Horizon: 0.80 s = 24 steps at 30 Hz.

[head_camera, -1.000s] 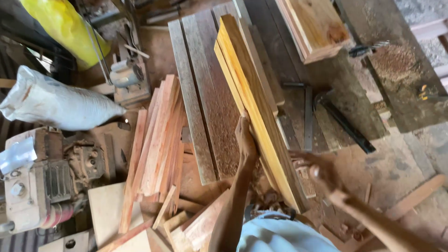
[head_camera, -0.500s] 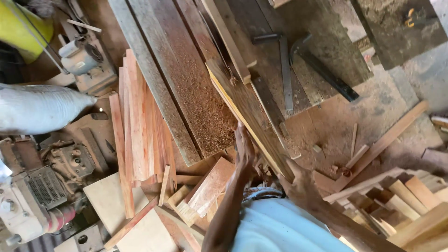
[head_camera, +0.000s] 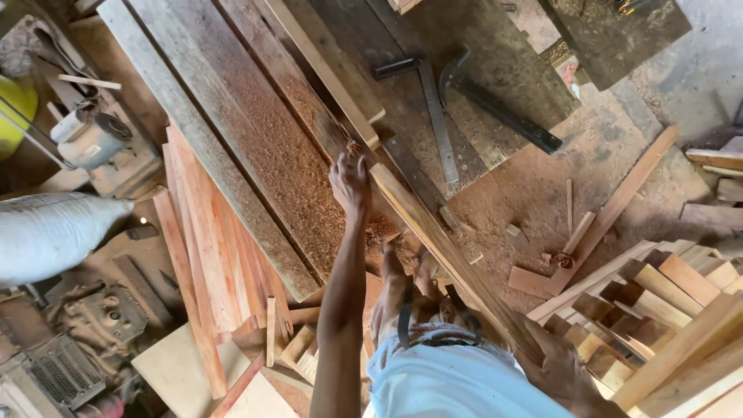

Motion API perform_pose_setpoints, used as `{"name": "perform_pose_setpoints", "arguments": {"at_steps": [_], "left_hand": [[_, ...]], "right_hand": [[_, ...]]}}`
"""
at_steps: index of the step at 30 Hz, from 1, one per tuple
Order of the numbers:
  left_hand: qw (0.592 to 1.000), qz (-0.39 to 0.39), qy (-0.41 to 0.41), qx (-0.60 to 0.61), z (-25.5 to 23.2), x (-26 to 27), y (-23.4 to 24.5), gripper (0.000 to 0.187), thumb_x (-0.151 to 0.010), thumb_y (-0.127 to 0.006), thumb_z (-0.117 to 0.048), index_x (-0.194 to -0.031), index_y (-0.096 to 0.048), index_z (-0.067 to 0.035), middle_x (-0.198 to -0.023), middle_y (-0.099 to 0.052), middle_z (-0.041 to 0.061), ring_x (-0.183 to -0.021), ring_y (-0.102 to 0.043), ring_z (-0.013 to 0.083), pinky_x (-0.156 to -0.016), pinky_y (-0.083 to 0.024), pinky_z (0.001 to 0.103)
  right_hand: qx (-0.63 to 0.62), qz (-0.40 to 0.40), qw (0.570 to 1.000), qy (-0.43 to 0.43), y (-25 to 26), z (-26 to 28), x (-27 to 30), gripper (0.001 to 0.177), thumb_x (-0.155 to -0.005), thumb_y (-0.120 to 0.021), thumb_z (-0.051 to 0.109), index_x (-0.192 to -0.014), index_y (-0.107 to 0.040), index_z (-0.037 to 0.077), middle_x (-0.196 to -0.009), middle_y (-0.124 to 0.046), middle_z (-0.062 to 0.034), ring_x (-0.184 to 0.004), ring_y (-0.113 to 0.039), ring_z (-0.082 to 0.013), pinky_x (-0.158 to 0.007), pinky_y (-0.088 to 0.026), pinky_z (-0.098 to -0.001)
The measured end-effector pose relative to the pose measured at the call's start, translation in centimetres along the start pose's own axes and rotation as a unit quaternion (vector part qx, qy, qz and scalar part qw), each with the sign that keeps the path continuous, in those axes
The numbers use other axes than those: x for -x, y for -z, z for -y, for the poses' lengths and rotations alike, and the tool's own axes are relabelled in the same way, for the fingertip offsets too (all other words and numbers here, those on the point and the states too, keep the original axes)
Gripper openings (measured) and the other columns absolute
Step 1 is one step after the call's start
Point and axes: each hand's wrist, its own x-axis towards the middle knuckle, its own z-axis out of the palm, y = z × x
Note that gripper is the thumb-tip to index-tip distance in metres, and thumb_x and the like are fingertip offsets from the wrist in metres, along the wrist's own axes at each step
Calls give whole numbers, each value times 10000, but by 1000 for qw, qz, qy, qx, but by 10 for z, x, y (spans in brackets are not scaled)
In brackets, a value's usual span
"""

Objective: Cutting wooden boards using a table saw.

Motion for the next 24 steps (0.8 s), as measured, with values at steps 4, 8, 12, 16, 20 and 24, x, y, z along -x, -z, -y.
{"name": "perform_pose_setpoints", "arguments": {"at_steps": [4, 8, 12, 16, 20, 24], "left_hand": [[998, -32, -19, -51, -13, -24, -12, 583, -925, -678, -468, -1311, -618, -36, -1084, -658, 220, -949, -629, 339, -687, -543, 458], [995, -59, -32, -79, 14, -35, -46, 309, -1007, -610, -398, -1157, -711, -148, -1068, -676, 116, -970, -652, 276, -769, -537, 434], [990, -88, -108, -28, 29, -26, -42, 283, -1104, -512, -317, -1016, -672, -101, -1026, -654, 90, -913, -622, 228, -809, -526, 420], [999, -17, 35, -2, 19, 46, 22, 318, -1083, -533, -338, -1007, -648, -50, -926, -586, 125, -766, -521, 217, -719, -515, 418], [982, -166, -30, -89, 15, 118, 75, 318, -1066, -555, -327, -1126, -655, -32, -1118, -651, 159, -1019, -584, 305, -902, -497, 490], [966, 31, 14, 256, -18, 145, 67, 474, -1081, -477, -380, -1387, -615, -44, -1443, -622, 194, -1334, -590, 331, -1122, -490, 502]], "right_hand": [[-4, 0, 999, 44, 21, 25, 1, 693, -813, -745, 239, -1444, -524, 55, -1204, -727, -232, -983, -745, -344, -885, -600, -482], [-22, 23, 999, -3, 25, 31, 3, 721, -793, -748, 224, -1472, -537, 102, -1207, -732, -177, -945, -784, -301, -861, -644, -413], [-50, -30, 995, 81, 4, 2, 1, 658, -792, -729, 201, -1404, -541, 45, -1189, -734, -200, -934, -776, -304, -826, -655, -413], [-29, -25, 994, 105, -42, -54, -11, 634, -833, -737, 268, -1403, -527, 86, -1129, -749, -176, -831, -798, -241, -734, -705, -406], [-86, 101, 989, -66, -20, 24, -23, 722, -934, -658, 271, -1602, -385, 263, -1260, -703, -166, -684, -799, -227, -570, -670, -396], [-168, 74, 980, 72, -49, 44, -63, 617, -972, -543, 163, -1568, -383, 163, -1091, -746, -255, -667, -789, -201, -483, -620, -306]]}}
